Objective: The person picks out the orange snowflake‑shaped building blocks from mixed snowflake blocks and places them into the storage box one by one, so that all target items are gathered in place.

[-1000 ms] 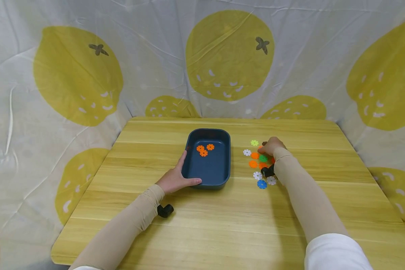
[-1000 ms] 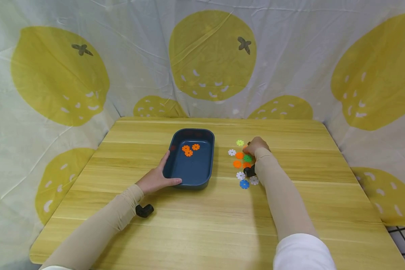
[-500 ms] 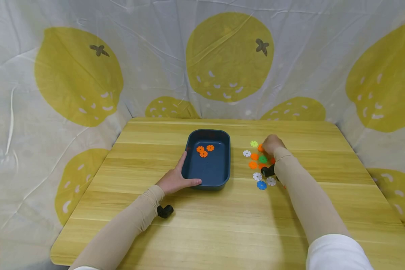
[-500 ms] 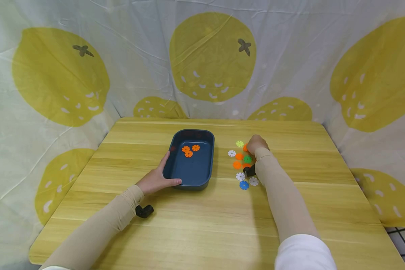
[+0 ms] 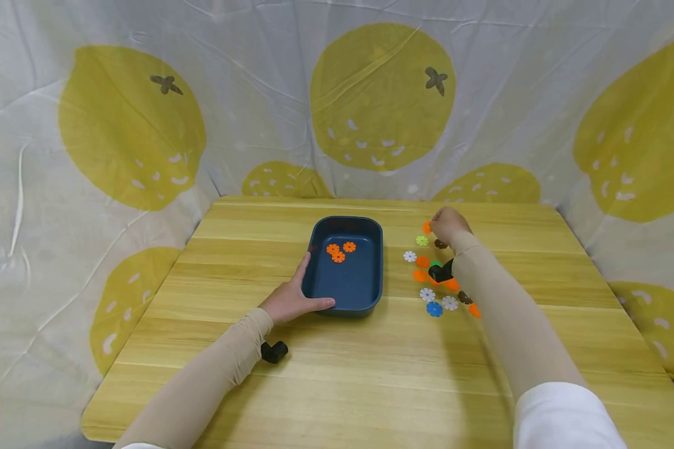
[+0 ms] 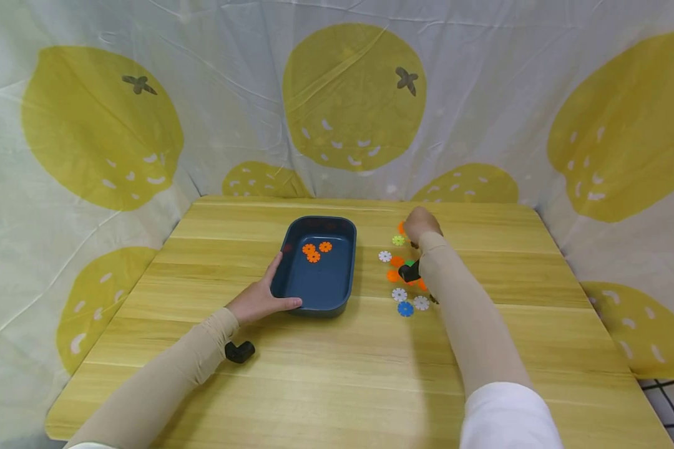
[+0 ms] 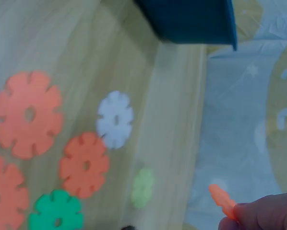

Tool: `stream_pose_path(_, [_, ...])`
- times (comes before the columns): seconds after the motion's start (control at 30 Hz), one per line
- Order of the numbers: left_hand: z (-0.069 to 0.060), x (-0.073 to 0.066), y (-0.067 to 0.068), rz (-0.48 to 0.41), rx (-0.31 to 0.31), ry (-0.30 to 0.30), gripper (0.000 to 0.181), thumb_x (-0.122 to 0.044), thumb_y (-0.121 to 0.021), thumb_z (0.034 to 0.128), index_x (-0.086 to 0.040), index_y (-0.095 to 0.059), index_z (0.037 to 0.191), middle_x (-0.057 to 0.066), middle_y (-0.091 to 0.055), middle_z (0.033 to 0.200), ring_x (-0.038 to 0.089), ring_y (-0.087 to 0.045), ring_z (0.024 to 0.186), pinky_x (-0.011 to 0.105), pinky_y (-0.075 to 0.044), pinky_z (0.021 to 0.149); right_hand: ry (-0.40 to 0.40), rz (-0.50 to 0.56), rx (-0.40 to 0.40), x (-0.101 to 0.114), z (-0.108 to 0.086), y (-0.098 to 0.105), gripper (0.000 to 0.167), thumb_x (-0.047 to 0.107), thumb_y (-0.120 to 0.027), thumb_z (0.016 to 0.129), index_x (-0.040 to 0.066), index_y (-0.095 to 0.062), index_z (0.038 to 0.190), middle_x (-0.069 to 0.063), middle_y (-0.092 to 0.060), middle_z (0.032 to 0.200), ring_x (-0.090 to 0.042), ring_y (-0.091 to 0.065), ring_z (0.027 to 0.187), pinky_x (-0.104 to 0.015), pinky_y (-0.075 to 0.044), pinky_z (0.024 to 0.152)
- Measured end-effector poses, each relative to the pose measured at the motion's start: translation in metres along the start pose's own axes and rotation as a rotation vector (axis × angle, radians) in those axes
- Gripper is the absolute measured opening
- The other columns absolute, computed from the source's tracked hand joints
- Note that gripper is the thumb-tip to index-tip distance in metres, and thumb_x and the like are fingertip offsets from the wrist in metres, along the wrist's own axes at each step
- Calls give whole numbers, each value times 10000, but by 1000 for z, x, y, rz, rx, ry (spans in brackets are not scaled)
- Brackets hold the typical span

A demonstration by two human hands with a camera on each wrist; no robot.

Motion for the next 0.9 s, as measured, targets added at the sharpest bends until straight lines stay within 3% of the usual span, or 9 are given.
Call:
stream_pose_path(0.2, [-1, 1, 0, 4, -2, 0, 1294, -730, -791, 703, -446, 92, 1606, 307, -447, 1528, 436, -598, 1262, 582, -483, 1051, 32, -35, -34, 31, -2, 0, 145, 161, -425, 1052, 64, -503, 978, -61, -492, 883, -174, -420, 671, -349, -400, 646])
stream_pose_path(0.33, [0, 1, 0, 3, -6, -2, 1296, -743, -787, 694, -450, 87, 1605, 307, -453, 1523, 431, -599, 1261, 585, -480, 1054, 57, -41, -43, 50, -2, -6, 171, 160, -431, 1057, 32, -529, 1113, -124, -563, 1035, -196, -434, 725, -350, -392, 669])
stream_pose_path(0.43, [1, 1, -1, 2, -5, -6, 1292, -746, -783, 696, -449, 85, 1606, 299, -435, 1540, 430, -590, 1273, 589, -477, 1058, 83, -50, -51, 63, -2, -12, 193, 157, -434, 1057, 21, -548, 1133, -146, -582, 1079, -196, -436, 726, -340, -393, 662])
stream_pose_path(0.7, [0, 1, 0, -4, -5, -3, 1288, -746, -782, 697, -453, 82, 1605, 284, -434, 1547, 424, -584, 1280, 586, -473, 1063, 171, -64, -69, 99, 0, -29, 131, 105, -458, 1023, 48, -557, 959, -87, -540, 898, -187, -418, 673, -321, -365, 634])
stream_pose_path(0.9, [-1, 0, -1, -6, -4, -2, 1290, -747, -783, 696, -456, 87, 1603, 268, -397, 1579, 433, -561, 1312, 590, -459, 1081, 174, -49, -45, 118, 2, -49, 247, 79, -474, 1005, 118, -465, 762, -7, -385, 660, -170, -336, 580, -317, -310, 578])
Point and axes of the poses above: each hand's wrist, its own z-axis towards the middle knuckle, its own y-axis out of the back of the hand, x = y × z, the point moved 9 cm from there along z, towards the middle knuckle
